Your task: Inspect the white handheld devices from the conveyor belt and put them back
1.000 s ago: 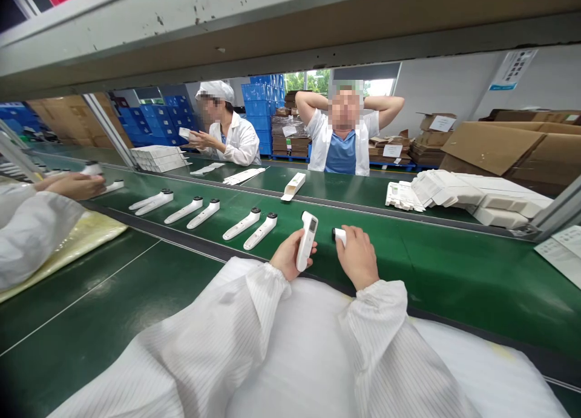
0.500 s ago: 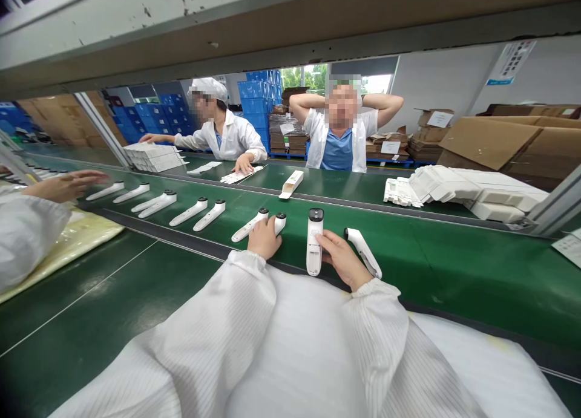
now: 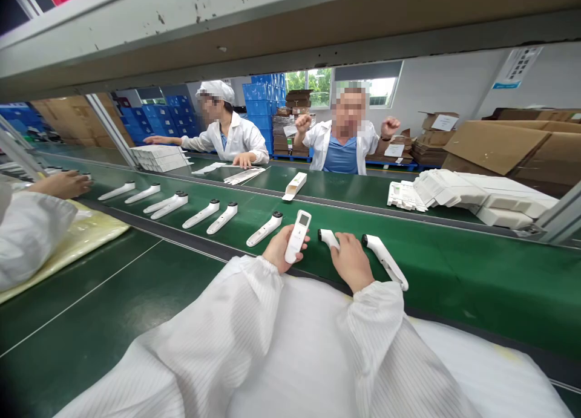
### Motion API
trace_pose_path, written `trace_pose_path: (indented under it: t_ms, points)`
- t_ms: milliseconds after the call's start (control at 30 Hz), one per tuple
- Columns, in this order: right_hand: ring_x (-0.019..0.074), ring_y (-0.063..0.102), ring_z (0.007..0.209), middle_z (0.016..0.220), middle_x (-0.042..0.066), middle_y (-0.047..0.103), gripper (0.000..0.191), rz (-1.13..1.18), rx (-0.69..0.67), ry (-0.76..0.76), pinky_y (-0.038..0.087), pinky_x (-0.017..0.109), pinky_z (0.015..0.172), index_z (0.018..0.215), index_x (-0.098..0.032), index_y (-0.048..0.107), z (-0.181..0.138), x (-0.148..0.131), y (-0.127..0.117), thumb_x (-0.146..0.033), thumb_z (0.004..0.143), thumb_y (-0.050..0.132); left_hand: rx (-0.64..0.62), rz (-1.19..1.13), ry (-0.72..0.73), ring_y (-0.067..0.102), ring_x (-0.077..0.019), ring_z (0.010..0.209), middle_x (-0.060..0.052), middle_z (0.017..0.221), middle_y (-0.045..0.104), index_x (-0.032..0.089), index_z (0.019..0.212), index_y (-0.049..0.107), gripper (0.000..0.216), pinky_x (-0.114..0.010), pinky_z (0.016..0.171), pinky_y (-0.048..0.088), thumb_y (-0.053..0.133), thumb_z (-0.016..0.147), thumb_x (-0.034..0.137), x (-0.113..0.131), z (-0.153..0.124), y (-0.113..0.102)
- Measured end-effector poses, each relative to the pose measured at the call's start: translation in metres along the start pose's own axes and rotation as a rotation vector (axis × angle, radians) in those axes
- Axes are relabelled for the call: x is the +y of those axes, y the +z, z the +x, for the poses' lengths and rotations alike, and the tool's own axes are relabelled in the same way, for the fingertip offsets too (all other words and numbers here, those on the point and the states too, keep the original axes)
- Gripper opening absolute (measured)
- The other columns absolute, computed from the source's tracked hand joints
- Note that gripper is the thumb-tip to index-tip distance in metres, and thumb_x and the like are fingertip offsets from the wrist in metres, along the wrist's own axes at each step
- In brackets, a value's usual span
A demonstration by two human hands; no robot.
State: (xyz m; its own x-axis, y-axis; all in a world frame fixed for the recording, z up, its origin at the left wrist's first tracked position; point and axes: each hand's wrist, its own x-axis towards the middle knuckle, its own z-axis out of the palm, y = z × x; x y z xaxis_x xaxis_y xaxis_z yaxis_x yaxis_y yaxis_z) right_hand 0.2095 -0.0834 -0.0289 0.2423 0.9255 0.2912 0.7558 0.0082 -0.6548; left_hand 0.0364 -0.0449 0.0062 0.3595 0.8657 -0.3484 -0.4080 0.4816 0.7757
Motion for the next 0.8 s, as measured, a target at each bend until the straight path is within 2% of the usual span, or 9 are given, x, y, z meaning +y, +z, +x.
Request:
trace_pose_path:
  t_ms: [100,200,300,400,500,600,633,700,800]
  points:
    - [0.0266,0.055,0.101,0.113,0.009,0.059,0.034,0.26,-0.017,-0.078,0.04,0.042,0.092,0.106,-0.023,0.061,-0.003,-0.014,0.002,-0.041,0.077,0.055,-0.019,0.002,0.022,0.054,-0.0105,0.06,-0.004,0.075,0.06,0.015,0.09,0.059,0.019,-0.019,0.046,0.036,0.058,0.077,0.029,-0.013,-0.004,0.011]
    - [0.0228,0.059,0.092,0.103,0.007,0.062,0.039,0.703,-0.214,0.035,0.047,0.038,0.083,0.106,-0.023,0.059,-0.008,-0.029,0.004,-0.046,0.074,0.061,-0.096,-0.025,0.116,0.056,-0.0112,0.068,-0.002,0.076,0.06,0.016,0.094,0.059,0.024,-0.021,0.061,0.043,0.062,0.07,0.016,-0.021,-0.005,0.016]
    - [0.0222,0.058,0.095,0.103,0.005,0.063,0.044,0.976,-0.332,0.169,0.049,0.034,0.078,0.109,-0.024,0.059,-0.012,-0.035,0.001,-0.043,0.07,0.067,-0.086,0.11,0.129,0.057,-0.0136,0.073,-0.004,0.081,0.061,0.017,0.095,0.059,0.022,-0.025,0.067,0.044,0.056,0.074,0.021,-0.015,-0.002,0.012]
    - [0.0208,0.058,0.096,0.104,0.004,0.064,0.042,1.058,-0.383,0.199,0.05,0.032,0.077,0.107,-0.025,0.061,-0.013,-0.031,-0.004,-0.043,0.071,0.068,0.057,0.545,0.284,0.057,-0.0194,0.09,-0.009,0.098,0.062,0.018,0.102,0.059,0.025,-0.031,0.076,0.044,0.05,0.08,0.026,0.003,0.002,-0.005]
    - [0.0201,0.059,0.095,0.1,0.003,0.065,0.038,1.08,-0.407,0.206,0.05,0.031,0.075,0.104,-0.024,0.063,-0.012,-0.026,-0.005,-0.048,0.074,0.063,0.342,1.175,0.543,0.045,-0.0276,0.117,-0.013,0.122,0.054,0.02,0.111,0.057,0.036,-0.039,0.093,0.036,0.055,0.075,0.02,0.02,0.008,-0.032]
    - [0.0205,0.06,0.094,0.099,0.004,0.067,0.035,1.084,-0.423,0.222,0.051,0.031,0.074,0.098,-0.025,0.064,-0.012,-0.025,-0.004,-0.05,0.075,0.063,0.391,1.507,0.433,0.042,-0.0318,0.12,-0.015,0.122,0.055,0.019,0.112,0.057,0.043,-0.044,0.097,0.032,0.057,0.07,0.012,0.026,0.015,-0.051]
    - [0.0209,0.061,0.094,0.1,0.004,0.067,0.034,1.084,-0.424,0.226,0.051,0.032,0.075,0.097,-0.024,0.064,-0.012,-0.026,-0.004,-0.05,0.075,0.063,0.371,1.491,0.396,0.045,-0.0314,0.117,-0.015,0.119,0.056,0.019,0.112,0.057,0.044,-0.043,0.096,0.033,0.057,0.069,0.01,0.026,0.017,-0.054]
    - [0.0217,0.062,0.094,0.1,0.005,0.068,0.032,1.085,-0.419,0.242,0.05,0.033,0.076,0.095,-0.024,0.063,-0.013,-0.028,-0.005,-0.049,0.076,0.061,0.333,1.277,0.373,0.05,-0.028,0.111,-0.014,0.114,0.059,0.018,0.113,0.056,0.045,-0.037,0.091,0.037,0.057,0.068,0.009,0.024,0.02,-0.052]
    - [0.0219,0.064,0.086,0.095,0.007,0.069,0.031,1.033,-0.407,0.304,0.05,0.034,0.073,0.09,-0.021,0.062,-0.013,-0.031,-0.004,-0.049,0.079,0.057,0.25,0.672,0.267,0.057,-0.0204,0.093,-0.011,0.102,0.061,0.017,0.11,0.056,0.038,-0.026,0.069,0.044,0.055,0.072,0.015,0.019,0.019,-0.041]
